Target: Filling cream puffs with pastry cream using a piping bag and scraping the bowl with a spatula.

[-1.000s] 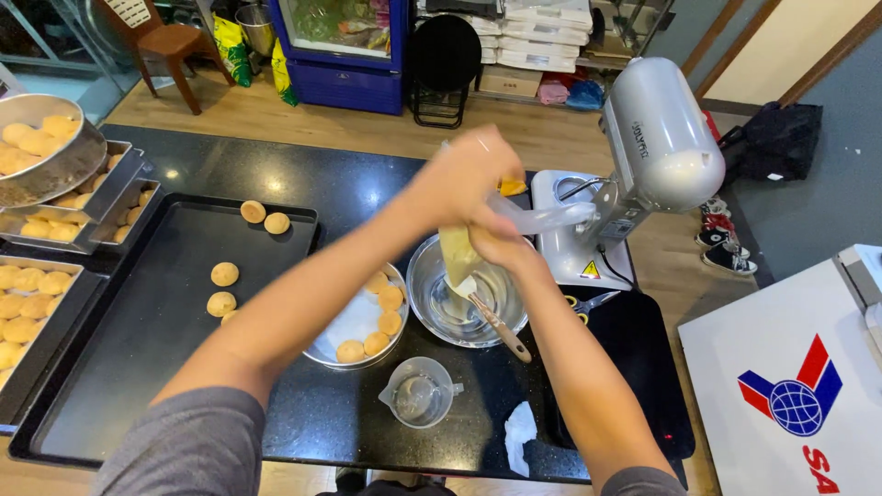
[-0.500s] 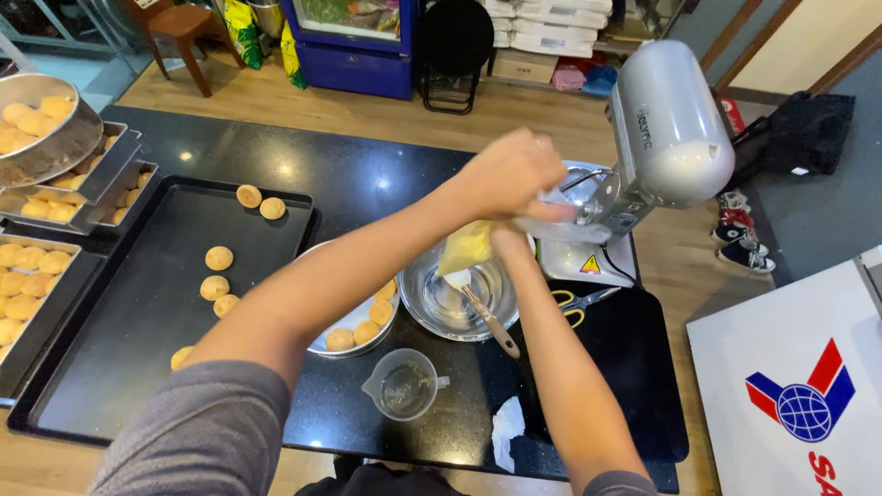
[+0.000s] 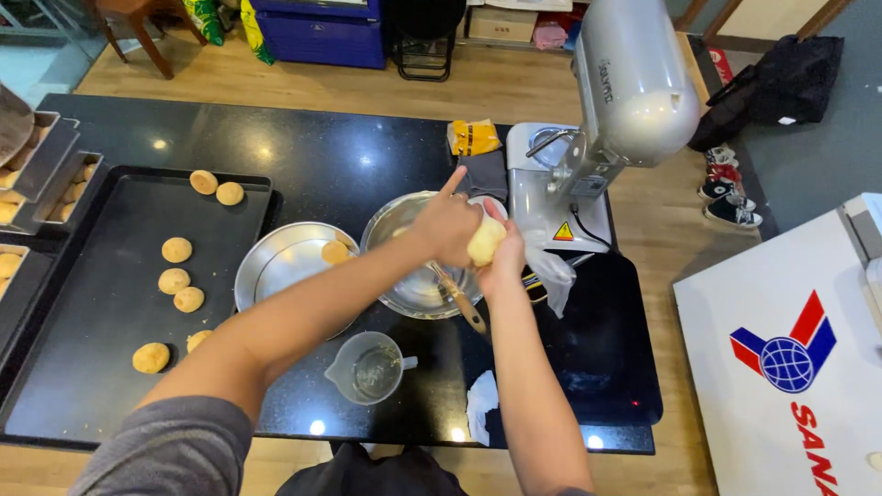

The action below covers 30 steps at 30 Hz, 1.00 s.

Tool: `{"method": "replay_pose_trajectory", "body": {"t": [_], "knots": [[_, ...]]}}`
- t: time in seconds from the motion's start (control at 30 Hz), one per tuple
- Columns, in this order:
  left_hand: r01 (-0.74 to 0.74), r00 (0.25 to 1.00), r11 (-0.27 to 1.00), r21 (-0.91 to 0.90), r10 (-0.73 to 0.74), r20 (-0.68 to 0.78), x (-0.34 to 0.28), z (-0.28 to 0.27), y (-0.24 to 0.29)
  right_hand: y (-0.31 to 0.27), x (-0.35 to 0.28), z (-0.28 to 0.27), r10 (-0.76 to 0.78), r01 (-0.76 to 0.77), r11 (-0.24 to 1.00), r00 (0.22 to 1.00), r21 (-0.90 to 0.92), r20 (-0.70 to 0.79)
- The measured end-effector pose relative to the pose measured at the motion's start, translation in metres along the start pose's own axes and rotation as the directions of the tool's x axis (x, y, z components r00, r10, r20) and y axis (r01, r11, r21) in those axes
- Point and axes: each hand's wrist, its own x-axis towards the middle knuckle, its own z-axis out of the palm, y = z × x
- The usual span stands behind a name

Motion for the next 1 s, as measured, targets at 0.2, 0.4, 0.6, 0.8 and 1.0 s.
{"method": "replay_pose_trajectory", "body": {"t": [0.2,0.4,0.6,0.8,1.0], "knots": [[0.136,0.789,0.86,-0.492,0.206,0.579,0.033,0.029,-0.01,0.016,0.023,-0.028,-0.359,0.348,0.933,0.892,0.088,0.276],[0.061,0.987,0.998,0.009,-0.062,0.149,-0.014,0.046,0.053,0.013,0.072,-0.074,-0.238,0.215,0.906,0.971,0.365,0.019],[-0.069,0.984,0.991,0.117,0.087,-0.154,0.001,0.016,0.034,-0.006,0.008,-0.046,0.025,-0.036,0.978,0.998,0.203,0.056],[0.07,0.895,0.938,-0.341,0.092,0.436,0.025,0.009,0.02,0.016,0.012,-0.057,-0.503,0.487,0.864,0.835,0.125,0.221],[0.004,0.998,0.837,-0.546,0.028,0.051,-0.069,0.017,-0.013,0.01,0.037,-0.124,-0.466,0.402,0.872,0.856,0.28,0.223]]}}
